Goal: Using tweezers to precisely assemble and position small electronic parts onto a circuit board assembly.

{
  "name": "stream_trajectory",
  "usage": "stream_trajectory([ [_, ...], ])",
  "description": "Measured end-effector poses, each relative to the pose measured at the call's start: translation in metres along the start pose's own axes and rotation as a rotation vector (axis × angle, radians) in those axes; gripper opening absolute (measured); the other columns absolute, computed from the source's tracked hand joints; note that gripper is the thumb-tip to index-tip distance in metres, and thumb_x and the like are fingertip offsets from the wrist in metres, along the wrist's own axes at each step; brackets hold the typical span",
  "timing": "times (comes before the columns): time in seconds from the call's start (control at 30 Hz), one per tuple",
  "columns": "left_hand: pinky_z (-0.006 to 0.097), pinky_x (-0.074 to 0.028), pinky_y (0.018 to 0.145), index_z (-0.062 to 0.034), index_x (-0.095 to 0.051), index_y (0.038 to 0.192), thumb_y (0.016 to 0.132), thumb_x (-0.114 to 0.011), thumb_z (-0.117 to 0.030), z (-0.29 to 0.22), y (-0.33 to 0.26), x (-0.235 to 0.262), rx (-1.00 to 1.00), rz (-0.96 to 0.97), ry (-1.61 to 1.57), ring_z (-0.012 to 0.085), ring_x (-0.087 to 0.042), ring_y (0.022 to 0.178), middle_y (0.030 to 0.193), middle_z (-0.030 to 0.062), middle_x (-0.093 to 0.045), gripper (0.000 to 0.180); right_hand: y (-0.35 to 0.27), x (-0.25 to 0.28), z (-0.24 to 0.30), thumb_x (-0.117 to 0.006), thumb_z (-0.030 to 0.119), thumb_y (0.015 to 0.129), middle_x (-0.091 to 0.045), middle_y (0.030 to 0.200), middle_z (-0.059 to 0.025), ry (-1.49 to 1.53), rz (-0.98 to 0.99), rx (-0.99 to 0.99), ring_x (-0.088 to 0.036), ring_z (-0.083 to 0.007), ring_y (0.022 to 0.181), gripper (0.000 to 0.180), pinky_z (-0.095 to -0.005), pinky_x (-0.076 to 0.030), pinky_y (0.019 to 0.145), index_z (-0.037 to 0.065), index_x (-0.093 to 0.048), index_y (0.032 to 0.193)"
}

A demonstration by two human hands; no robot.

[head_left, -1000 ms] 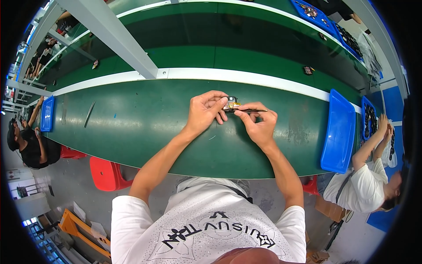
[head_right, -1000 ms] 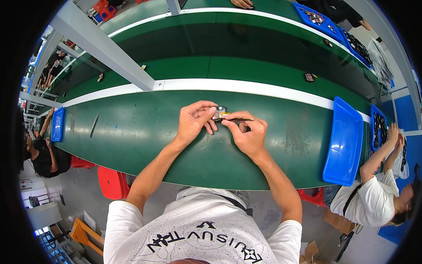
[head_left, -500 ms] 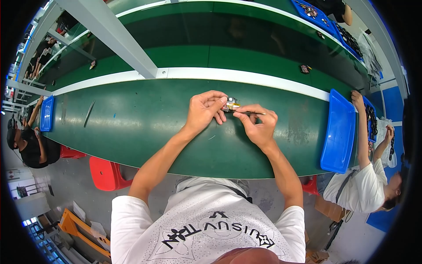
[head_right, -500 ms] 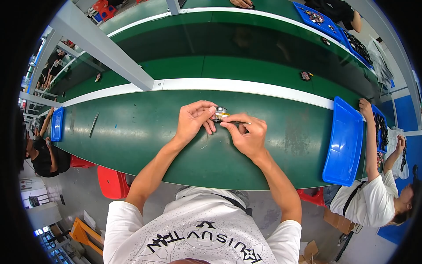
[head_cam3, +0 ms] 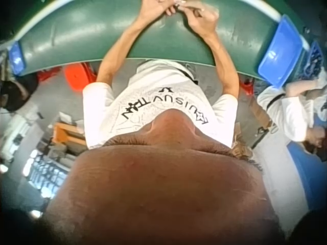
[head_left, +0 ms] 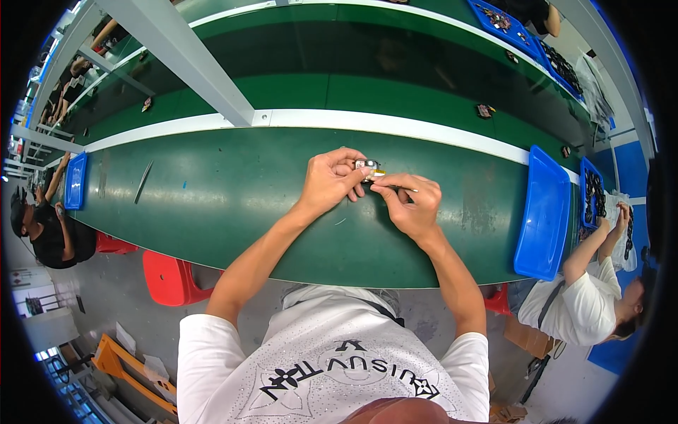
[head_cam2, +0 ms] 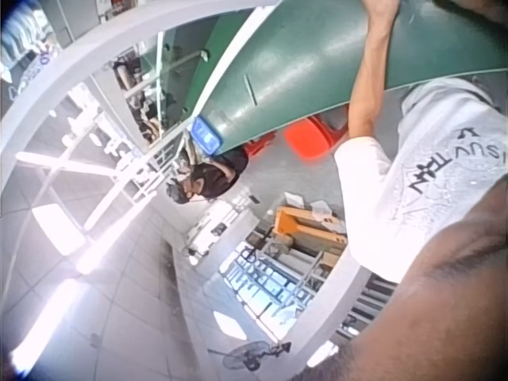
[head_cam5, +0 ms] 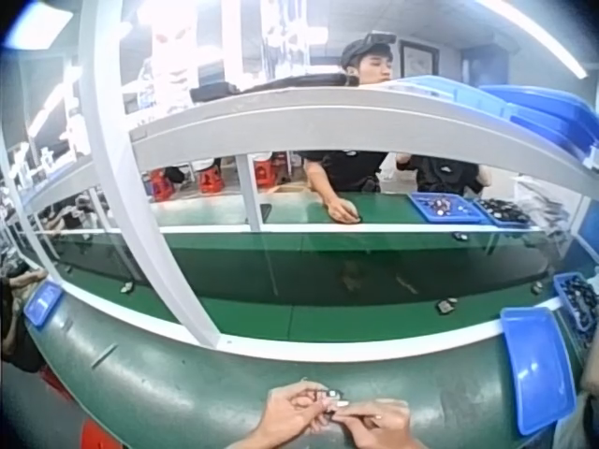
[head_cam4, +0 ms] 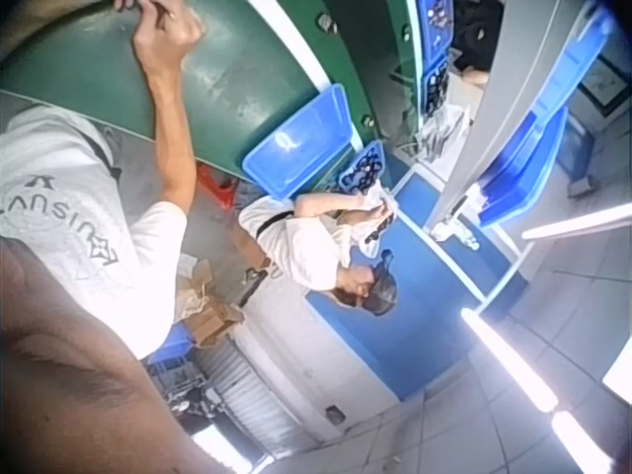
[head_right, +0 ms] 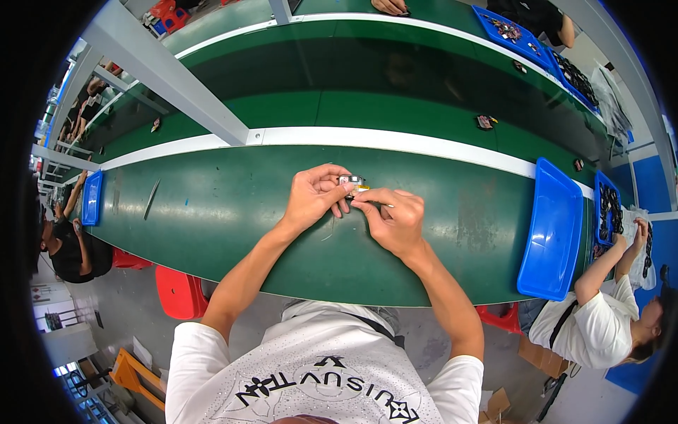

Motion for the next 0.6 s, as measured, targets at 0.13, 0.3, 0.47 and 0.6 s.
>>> stream_trajectory([
  [0.13,0.025,-0.055,0.049,0.0103,-0.063,0.111,0.095,-0.065,0.002,-0.001,0.001,0.000,-0.004,-0.002,0.009,0.0149,-0.069,0.062,0.084,0.0128,-0.071,0.018,0.001,-0.001,0.001,-0.085,0.001,0.075,-0.076,0.077,-0.0026,-0.007,-0.004,0.015,-0.039,-0.0073,0.042,0.011,-0.0246,-0.034,0.045,0.006,-0.077,0.082],
  [0.3,0.025,-0.056,0.050,0.0093,-0.064,0.105,0.092,-0.066,0.004,0.002,0.003,0.002,0.044,0.007,0.060,0.0139,-0.068,0.059,0.080,0.0115,-0.070,0.014,0.001,-0.004,0.003,-0.086,0.002,0.074,-0.076,0.075,-0.0023,0.038,-0.008,0.026,-0.039,-0.0082,0.042,0.013,-0.0251,-0.034,0.045,0.006,-0.077,0.083],
  [0.47,0.026,-0.057,0.052,0.0093,-0.064,0.104,0.091,-0.068,0.005,0.004,0.010,0.003,0.090,-0.031,0.121,0.0141,-0.068,0.059,0.079,0.0114,-0.070,0.015,0.001,-0.003,0.003,-0.086,0.001,0.074,-0.076,0.078,-0.0037,0.028,-0.025,0.067,-0.039,-0.0081,0.042,0.015,-0.0249,-0.034,0.045,0.005,-0.076,0.085],
  [0.6,0.027,-0.058,0.054,0.0109,-0.063,0.105,0.090,-0.069,0.002,-0.008,0.036,0.024,0.081,-0.155,0.088,0.0168,-0.070,0.060,0.078,0.0115,-0.069,0.018,0.005,0.015,0.001,-0.084,0.000,0.077,-0.078,0.087,-0.0052,0.055,-0.150,0.030,-0.041,-0.0058,0.043,0.015,-0.0227,-0.034,0.043,0.003,-0.076,0.088],
])
Point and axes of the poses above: each hand's wrist, its own y-axis towards the middle knuckle, its own x-axis out of the back of the hand, z = x × y, the point moved 10 cm from there along y, towards the middle knuckle
